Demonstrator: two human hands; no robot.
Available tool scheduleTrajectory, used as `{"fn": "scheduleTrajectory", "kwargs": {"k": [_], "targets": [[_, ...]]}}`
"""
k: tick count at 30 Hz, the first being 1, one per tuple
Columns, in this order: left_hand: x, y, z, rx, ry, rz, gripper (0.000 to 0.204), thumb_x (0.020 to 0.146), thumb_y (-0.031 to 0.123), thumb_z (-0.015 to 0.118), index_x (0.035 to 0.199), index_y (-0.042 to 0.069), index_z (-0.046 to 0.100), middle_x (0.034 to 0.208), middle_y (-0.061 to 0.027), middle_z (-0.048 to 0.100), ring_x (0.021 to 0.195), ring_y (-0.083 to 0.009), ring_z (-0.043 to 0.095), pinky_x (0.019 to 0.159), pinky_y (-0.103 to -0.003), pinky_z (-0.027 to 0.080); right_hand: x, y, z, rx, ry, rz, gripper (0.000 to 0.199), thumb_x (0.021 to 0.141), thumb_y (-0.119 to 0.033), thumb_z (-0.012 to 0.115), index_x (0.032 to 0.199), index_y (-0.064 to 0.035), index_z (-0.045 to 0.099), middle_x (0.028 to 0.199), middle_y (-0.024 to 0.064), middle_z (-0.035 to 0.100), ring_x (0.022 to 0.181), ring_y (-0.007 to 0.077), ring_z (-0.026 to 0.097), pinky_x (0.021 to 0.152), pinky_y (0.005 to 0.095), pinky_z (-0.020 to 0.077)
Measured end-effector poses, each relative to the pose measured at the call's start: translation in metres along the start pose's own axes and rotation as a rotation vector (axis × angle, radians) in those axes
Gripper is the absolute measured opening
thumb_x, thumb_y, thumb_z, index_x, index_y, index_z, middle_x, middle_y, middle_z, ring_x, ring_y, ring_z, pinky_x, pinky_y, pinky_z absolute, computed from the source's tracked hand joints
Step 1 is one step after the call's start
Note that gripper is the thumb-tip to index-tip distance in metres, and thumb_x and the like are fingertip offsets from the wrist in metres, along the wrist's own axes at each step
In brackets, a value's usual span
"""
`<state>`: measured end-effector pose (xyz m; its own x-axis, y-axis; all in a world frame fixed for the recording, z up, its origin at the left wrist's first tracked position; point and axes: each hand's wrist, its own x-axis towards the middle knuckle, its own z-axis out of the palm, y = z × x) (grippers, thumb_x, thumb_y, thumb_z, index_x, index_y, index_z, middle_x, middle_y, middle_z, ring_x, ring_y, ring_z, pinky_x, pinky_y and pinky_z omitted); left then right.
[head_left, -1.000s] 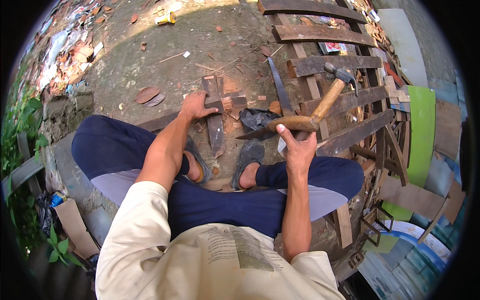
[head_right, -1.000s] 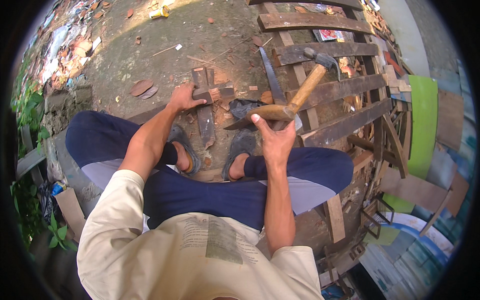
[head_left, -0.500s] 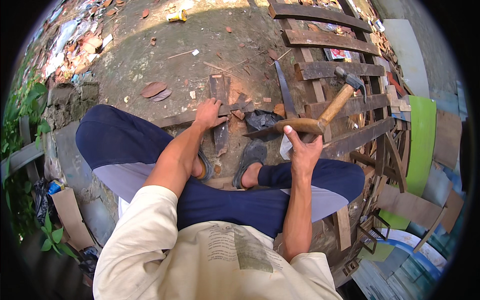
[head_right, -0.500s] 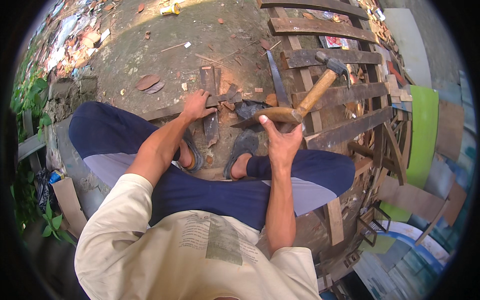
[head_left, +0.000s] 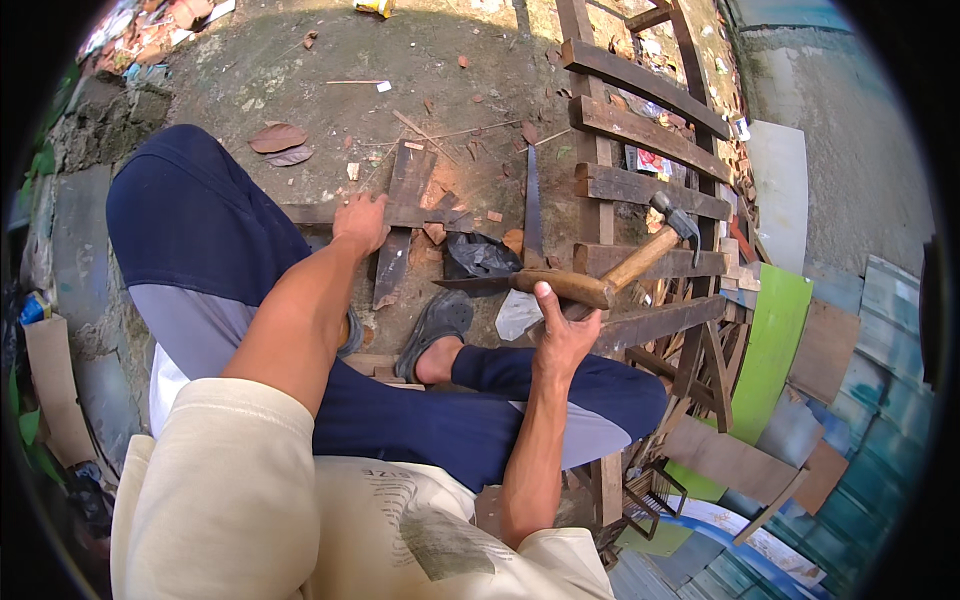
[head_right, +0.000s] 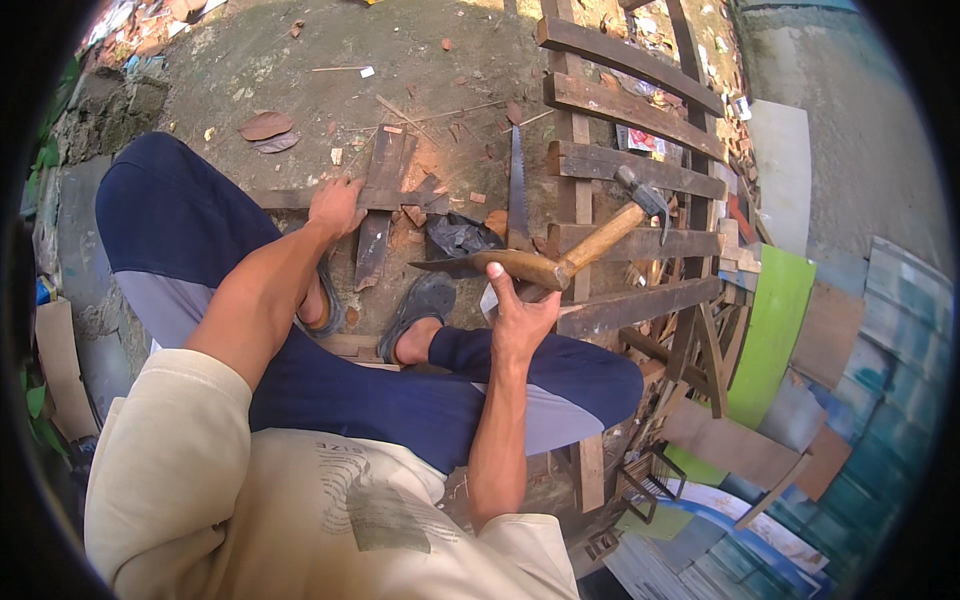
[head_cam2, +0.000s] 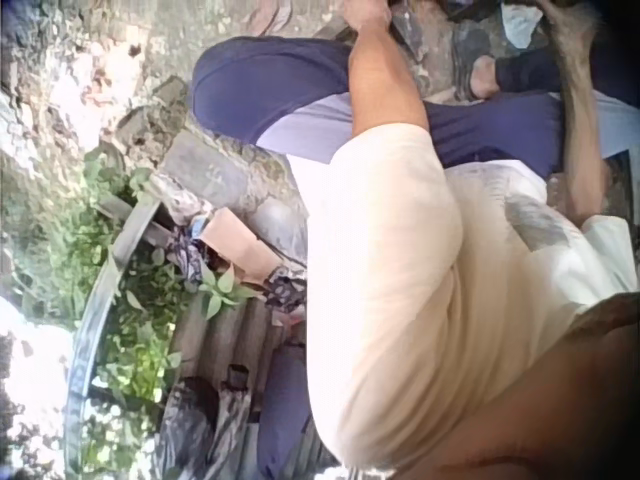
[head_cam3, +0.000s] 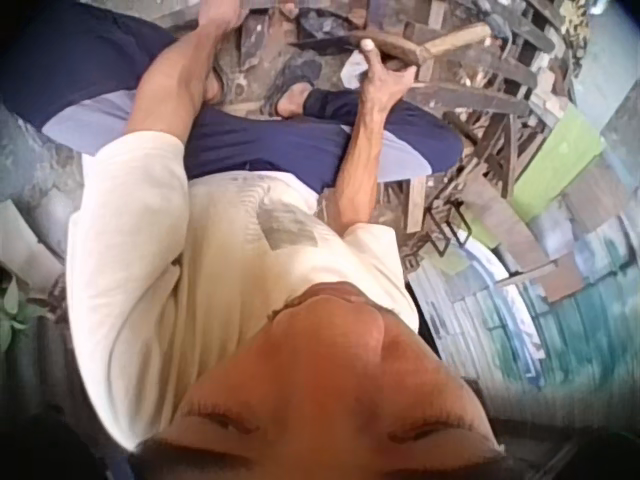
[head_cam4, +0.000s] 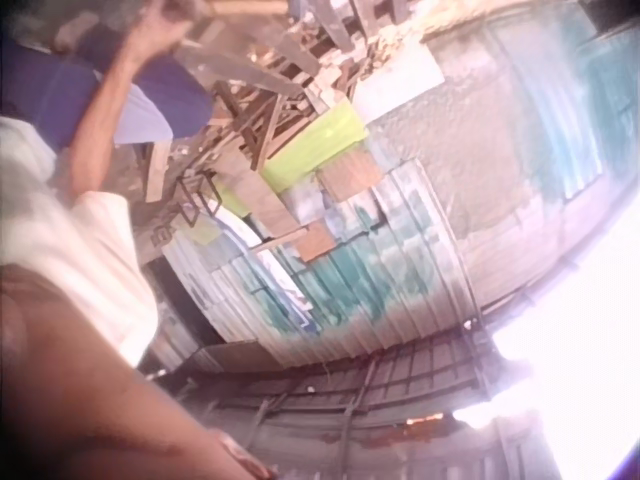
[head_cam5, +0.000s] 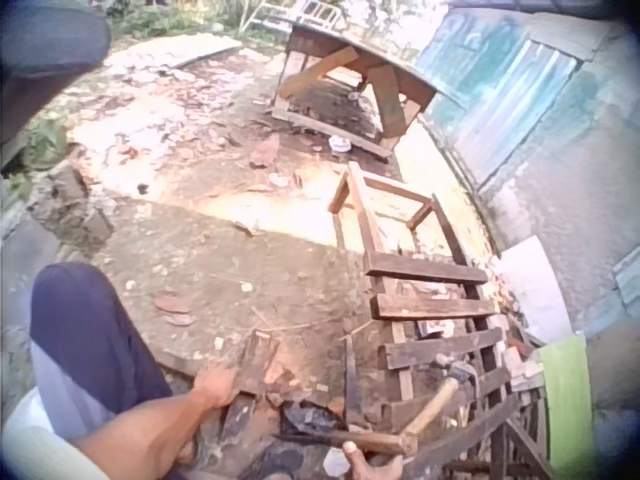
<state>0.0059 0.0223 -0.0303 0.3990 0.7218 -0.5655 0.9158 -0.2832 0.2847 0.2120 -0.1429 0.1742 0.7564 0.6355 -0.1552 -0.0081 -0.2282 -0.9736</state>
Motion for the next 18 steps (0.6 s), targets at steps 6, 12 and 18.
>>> {"fn": "scheduleTrajectory", "kwargs": {"k": [6,12,18], "targets": [[0.002,0.007,-0.005,-0.071,-0.088,-0.009,0.051,0.095,0.034,0.065,0.141,0.016,0.051,0.140,-0.0115,0.054,0.135,-0.0321,0.049,0.109,-0.050,0.044,-0.004,-0.002,0.008,0.006,-0.055,-0.104,0.044,0.080,0.003,0.084,0.116,0.0050,0.059,0.111,0.0131,0.067,0.103,0.0193,0.065,0.092,0.0321,0.0524],[0.040,-0.015,0.031,-0.043,0.080,0.033,0.057,0.102,0.040,0.051,0.152,0.015,0.042,0.157,-0.0135,0.041,0.146,-0.0338,0.037,0.118,-0.053,0.032,-0.008,-0.009,0.020,-0.023,-0.091,-0.250,0.039,0.079,0.006,0.082,0.112,0.0050,0.062,0.113,0.0132,0.067,0.104,0.0199,0.065,0.094,0.0333,0.0528],[0.052,0.004,-0.001,-0.049,0.039,-0.001,0.065,0.099,0.043,0.054,0.153,0.011,0.039,0.159,-0.0157,0.037,0.149,-0.0365,0.031,0.121,-0.052,0.027,-0.007,-0.003,0.018,-0.086,-0.048,-0.261,0.041,0.079,0.005,0.083,0.114,0.0043,0.061,0.112,0.0117,0.068,0.102,0.0193,0.065,0.094,0.0331,0.0525]]}}
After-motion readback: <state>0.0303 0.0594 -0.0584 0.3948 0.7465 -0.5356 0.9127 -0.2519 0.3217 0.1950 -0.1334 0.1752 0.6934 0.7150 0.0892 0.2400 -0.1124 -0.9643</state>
